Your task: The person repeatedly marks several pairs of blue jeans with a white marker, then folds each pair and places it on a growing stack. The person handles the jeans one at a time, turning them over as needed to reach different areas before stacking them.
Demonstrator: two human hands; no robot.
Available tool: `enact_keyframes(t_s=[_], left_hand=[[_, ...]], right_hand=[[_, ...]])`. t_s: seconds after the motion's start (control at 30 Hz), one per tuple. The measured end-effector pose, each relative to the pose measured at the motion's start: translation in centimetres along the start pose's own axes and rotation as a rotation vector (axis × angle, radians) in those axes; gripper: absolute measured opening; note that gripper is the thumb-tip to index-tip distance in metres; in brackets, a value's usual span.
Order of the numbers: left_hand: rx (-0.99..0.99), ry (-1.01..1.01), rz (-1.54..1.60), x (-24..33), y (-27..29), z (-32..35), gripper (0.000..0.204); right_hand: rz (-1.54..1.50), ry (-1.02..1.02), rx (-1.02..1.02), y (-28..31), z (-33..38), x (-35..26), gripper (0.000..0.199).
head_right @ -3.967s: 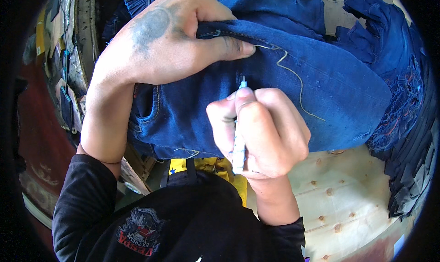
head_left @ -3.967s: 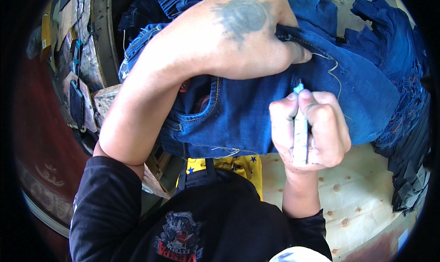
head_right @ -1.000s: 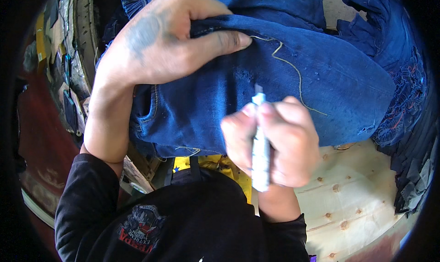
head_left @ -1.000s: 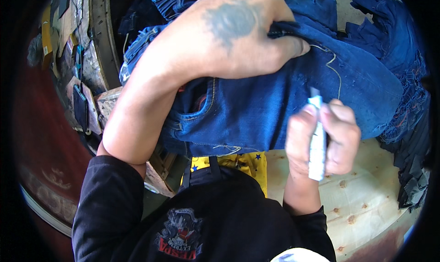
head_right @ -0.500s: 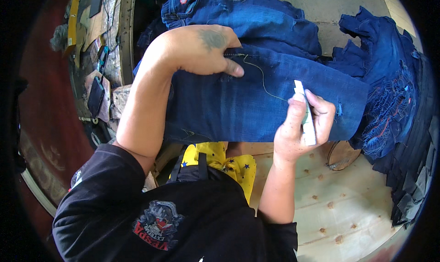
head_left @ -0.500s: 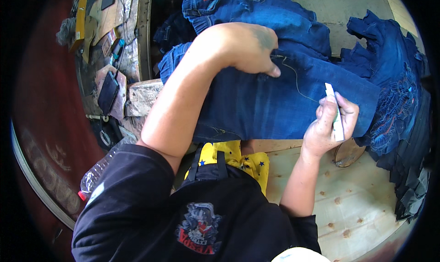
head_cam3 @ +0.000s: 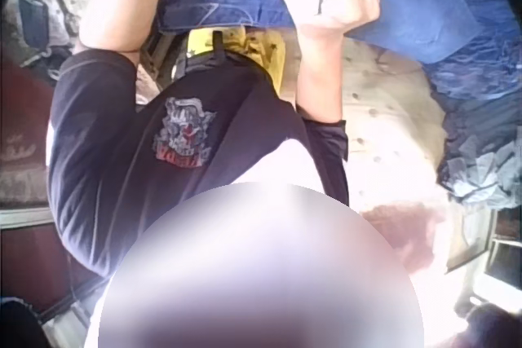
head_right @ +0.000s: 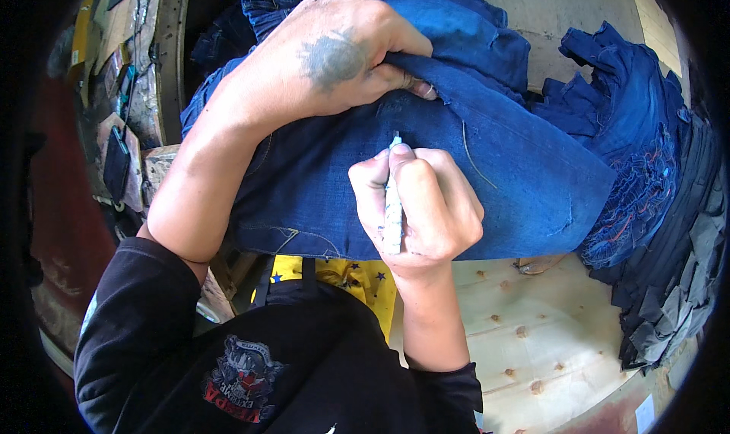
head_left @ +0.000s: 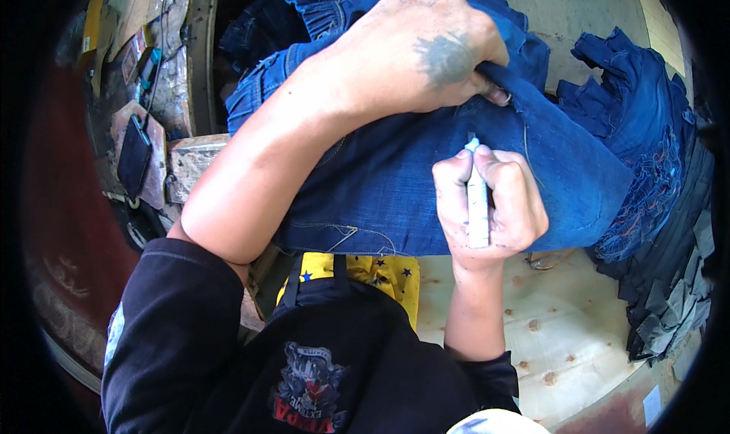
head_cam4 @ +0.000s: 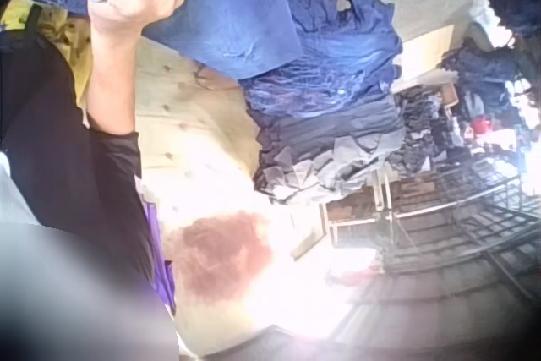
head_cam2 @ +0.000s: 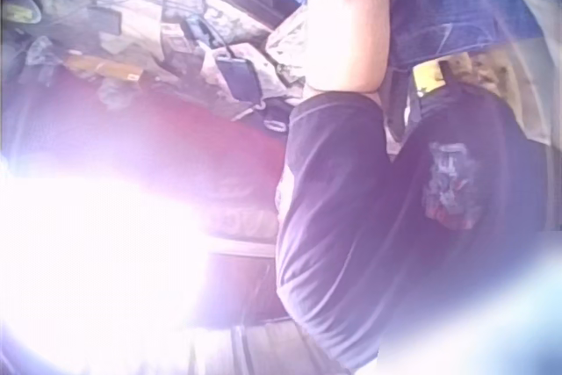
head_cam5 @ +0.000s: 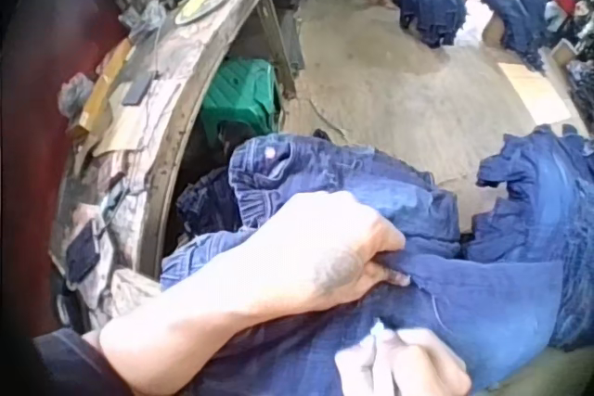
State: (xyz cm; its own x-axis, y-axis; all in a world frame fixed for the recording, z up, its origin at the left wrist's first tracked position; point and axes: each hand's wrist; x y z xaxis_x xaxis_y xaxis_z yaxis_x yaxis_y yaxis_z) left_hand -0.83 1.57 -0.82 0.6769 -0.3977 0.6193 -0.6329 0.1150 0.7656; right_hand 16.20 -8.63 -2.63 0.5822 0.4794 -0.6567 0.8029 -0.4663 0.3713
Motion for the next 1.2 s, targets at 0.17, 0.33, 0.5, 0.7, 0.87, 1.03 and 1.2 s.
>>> enact_keyframes(t_s=[0.17,0.33,0.5,0.7,0.87,1.03,1.2], left_hand=[[-0.048,0.032,0.068,0.6,1.1,0.0,0.021],[0.019,0.027,0.064,0.5,0.4,0.1,0.021],[0.063,0.033,0.108,-0.4,-0.6,-0.1,0.022],[0.017,0.041,0.092,-0.2,-0.2,-0.1,0.025],[-0.003,0.066,0.092,0.0,0.2,-0.4,0.024],[0.0,0.082,0.101,0.1,0.3,-0.5,0.023],[0.026,0.06,0.056,1.3,0.6,-0.1,0.022]], right_hand=[[0.096,-0.104,-0.108,0.2,-0.3,-0.1,0.015],[0.04,-0.121,-0.136,0.5,-0.5,-0.3,0.014],[0.135,-0.174,-0.11,0.2,-0.1,0.0,0.014],[0.04,-0.142,-0.041,0.0,0.1,-0.1,0.014],[0.129,-0.116,-0.089,-0.2,0.0,0.0,0.014],[0.023,-0.111,0.022,-0.3,0.3,0.0,0.015],[0.084,-0.096,-0.031,-0.1,0.2,0.3,0.015]])
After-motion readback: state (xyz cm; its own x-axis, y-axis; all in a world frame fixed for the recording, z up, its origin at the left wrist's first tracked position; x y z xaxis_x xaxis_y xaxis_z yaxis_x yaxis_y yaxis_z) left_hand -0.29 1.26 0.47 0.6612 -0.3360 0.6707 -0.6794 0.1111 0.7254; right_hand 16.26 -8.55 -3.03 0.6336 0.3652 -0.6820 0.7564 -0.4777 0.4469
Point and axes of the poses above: each hand's wrist, its own z-axis away from the middle knuckle, its own y-axis out of the back of the hand, x = y × z, and after that the axes turned 15 degrees about x, right-handed
